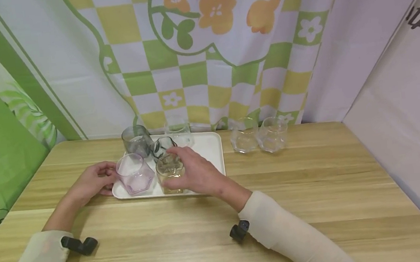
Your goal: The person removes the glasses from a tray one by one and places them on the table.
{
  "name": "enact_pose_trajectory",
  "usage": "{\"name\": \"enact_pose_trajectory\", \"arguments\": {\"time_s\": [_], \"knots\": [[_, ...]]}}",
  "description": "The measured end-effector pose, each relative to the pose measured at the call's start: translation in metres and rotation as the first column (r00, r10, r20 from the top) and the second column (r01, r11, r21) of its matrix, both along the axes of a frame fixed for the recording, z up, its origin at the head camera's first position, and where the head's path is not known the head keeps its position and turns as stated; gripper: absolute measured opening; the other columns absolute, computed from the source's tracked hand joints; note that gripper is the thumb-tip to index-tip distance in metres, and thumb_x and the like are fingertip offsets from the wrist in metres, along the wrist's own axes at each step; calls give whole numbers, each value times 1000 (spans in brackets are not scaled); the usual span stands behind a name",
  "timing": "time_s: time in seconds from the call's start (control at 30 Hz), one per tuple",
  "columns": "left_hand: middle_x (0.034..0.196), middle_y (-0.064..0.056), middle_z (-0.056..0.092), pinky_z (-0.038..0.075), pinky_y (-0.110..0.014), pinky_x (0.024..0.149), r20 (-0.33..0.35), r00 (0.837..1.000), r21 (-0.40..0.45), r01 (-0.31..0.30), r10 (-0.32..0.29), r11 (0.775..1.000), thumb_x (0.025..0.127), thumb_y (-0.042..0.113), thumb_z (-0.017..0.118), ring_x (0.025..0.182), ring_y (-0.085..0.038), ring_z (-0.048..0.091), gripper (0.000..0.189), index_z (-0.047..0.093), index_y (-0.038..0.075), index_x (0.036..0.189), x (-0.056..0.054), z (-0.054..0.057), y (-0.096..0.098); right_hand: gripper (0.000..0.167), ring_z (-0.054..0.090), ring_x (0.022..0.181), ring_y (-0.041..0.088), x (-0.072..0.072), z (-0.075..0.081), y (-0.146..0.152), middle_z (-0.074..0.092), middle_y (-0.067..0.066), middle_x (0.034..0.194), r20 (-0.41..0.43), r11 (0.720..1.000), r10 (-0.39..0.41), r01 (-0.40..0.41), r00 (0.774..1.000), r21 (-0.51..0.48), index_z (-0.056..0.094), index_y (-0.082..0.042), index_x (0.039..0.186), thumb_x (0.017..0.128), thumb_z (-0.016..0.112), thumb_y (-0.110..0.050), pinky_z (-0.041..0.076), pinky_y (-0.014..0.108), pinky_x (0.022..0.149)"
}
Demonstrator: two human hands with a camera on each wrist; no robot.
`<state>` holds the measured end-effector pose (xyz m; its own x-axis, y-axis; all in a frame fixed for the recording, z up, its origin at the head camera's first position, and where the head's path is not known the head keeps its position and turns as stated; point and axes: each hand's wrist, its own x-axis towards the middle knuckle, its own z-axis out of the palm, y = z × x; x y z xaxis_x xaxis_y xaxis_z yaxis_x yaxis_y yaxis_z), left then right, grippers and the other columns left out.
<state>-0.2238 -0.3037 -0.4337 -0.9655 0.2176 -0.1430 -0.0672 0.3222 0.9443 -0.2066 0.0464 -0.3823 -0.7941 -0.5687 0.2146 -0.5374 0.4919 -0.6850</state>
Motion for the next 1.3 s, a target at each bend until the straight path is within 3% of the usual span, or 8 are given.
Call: {"name": "enact_pose_trajectory", "arguments": {"time_s": [0.83, 1.3], "knots": [[100, -16, 56, 62, -35, 64, -1, 1000, -16, -2, 2, 1000, 98, -1, 59, 78, -21, 61, 44, 46, -14, 138, 2, -1, 3, 83, 58, 118, 22, 3, -2, 2, 61, 5, 133, -63, 997, -70, 71, 996, 8, 54, -10, 145, 75, 92, -37, 48, 39, 102], [100, -14, 55, 62, -34, 64, -2, 1000, -27, -5, 5, 1000, 99, 0, 59, 78, -20, 61, 44, 45, -14, 138, 1, 1, 1, 77, 58, 117, 22, 5, 13, 12, 62, 8, 131, -92, 998, -63, 60, 994, -32, 58, -9, 139, 75, 92, -34, 48, 40, 102]]}}
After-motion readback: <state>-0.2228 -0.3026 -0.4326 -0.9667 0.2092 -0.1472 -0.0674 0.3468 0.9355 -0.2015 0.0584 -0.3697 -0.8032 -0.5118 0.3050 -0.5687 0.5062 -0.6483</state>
